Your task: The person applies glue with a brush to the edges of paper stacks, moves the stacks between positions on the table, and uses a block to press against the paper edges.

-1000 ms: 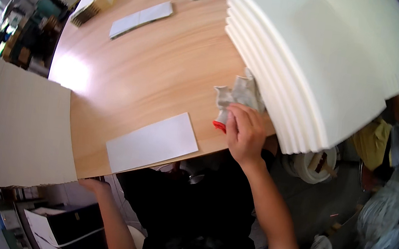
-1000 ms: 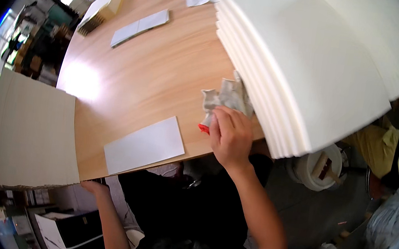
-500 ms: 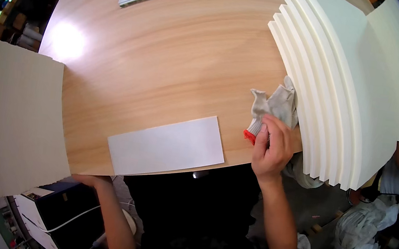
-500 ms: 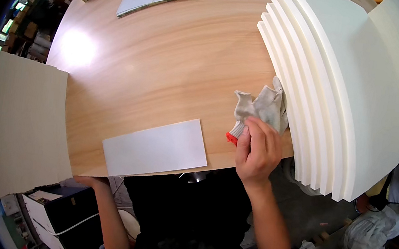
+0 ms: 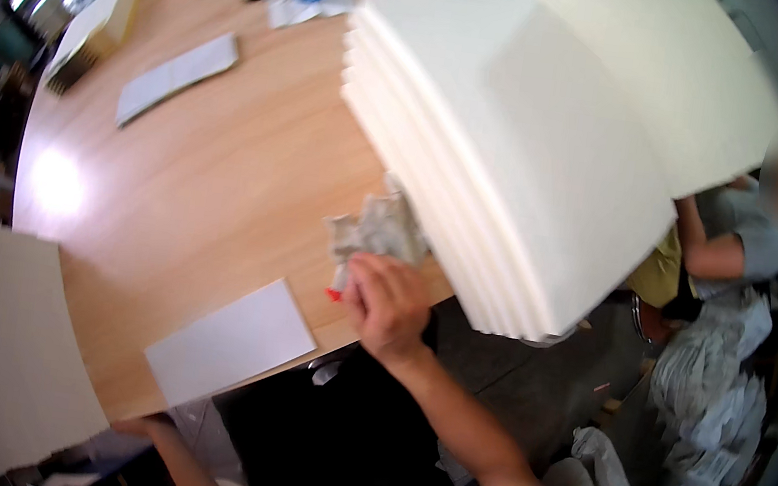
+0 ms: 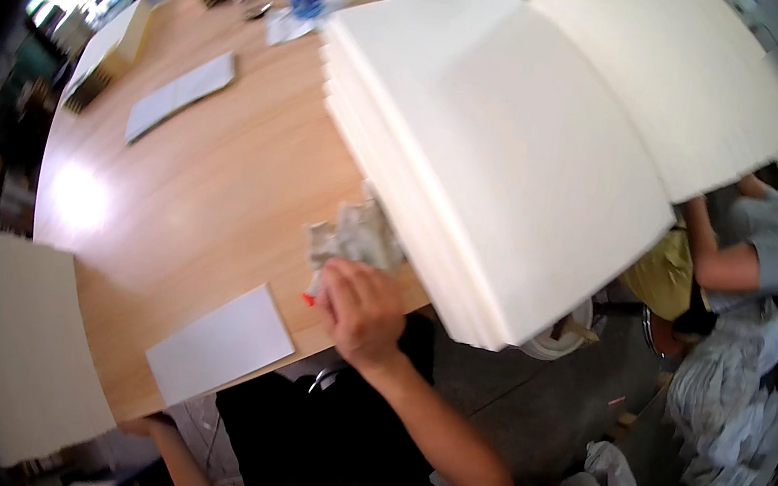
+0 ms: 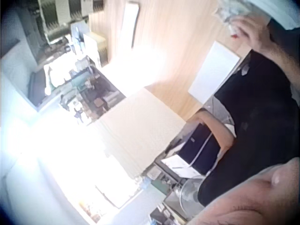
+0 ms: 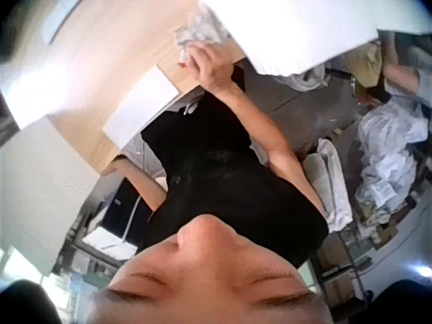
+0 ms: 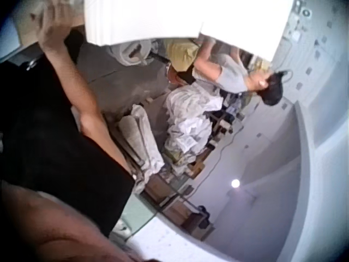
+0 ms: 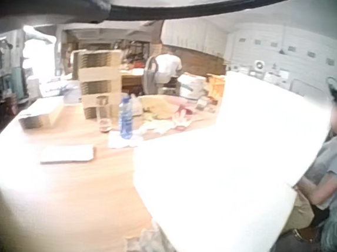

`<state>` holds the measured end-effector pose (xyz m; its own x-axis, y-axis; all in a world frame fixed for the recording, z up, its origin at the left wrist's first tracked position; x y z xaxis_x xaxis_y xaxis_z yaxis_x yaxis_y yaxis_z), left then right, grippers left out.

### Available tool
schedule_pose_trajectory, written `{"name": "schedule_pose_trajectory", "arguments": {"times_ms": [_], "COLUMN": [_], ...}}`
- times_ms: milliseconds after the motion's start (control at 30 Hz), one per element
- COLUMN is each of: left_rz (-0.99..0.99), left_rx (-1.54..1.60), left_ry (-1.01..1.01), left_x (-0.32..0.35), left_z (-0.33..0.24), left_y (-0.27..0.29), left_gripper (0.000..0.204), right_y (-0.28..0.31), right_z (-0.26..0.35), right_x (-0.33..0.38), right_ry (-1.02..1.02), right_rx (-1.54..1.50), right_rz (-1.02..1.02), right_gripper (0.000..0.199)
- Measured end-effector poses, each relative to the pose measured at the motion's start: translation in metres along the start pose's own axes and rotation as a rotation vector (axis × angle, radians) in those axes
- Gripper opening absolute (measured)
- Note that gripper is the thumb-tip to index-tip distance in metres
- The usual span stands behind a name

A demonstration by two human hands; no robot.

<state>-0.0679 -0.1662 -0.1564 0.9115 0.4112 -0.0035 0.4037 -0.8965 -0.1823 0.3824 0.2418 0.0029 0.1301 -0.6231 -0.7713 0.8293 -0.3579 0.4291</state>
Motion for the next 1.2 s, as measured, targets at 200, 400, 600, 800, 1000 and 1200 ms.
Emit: {"name": "schedule_pose_trajectory", "arguments": {"times_ms": [200,400,600,800,1000,1200], "left_rz": [0.108,0.363,1.150,1.293,1.440,1.489], "left_rx": [-0.299,-0.330,0.492,0.597,0.553,0.460], "left_ry": [0.003,-0.056,1.251,1.678,1.657,1.464], "left_x": [-0.021,0.100,0.380,0.475,0.494,0.507], "left_z": [-0.021,-0.123,-0.170,-0.239,-0.253,-0.240], "left_y": [0.034,-0.044,-0.169,-0.201,-0.184,-0.176], "left_gripper": [0.070,0.051,0.035,0.033,0.032,0.030], "right_y": [0.007,0.015,0.016,0.017,0.034,0.119], "right_z": [0.003,-0.005,-0.003,-0.006,-0.003,0.041], "right_x": [-0.004,-0.003,0.002,0.001,-0.003,0.017], "right_ry": [-0.004,-0.043,-0.007,0.004,0.034,-0.387], "right_rx": [-0.076,-0.048,-0.152,-0.102,-0.203,-0.739], "right_rz": [-0.036,-0.059,-0.104,-0.140,-0.168,-0.136], "right_gripper": [0.015,0.018,0.026,0.019,0.024,0.026]}}
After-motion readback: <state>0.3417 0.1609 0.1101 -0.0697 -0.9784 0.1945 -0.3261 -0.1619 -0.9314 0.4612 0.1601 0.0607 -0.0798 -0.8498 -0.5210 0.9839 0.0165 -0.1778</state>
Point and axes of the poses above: each hand's wrist, its own x-axis away from the middle knuckle, its own y-axis out of the back of the hand, z = x × y, the point moved 8 cm from there along -x, towards the middle knuckle, and after that the axes turned 11 degrees about -z, right-handed, at the moved point
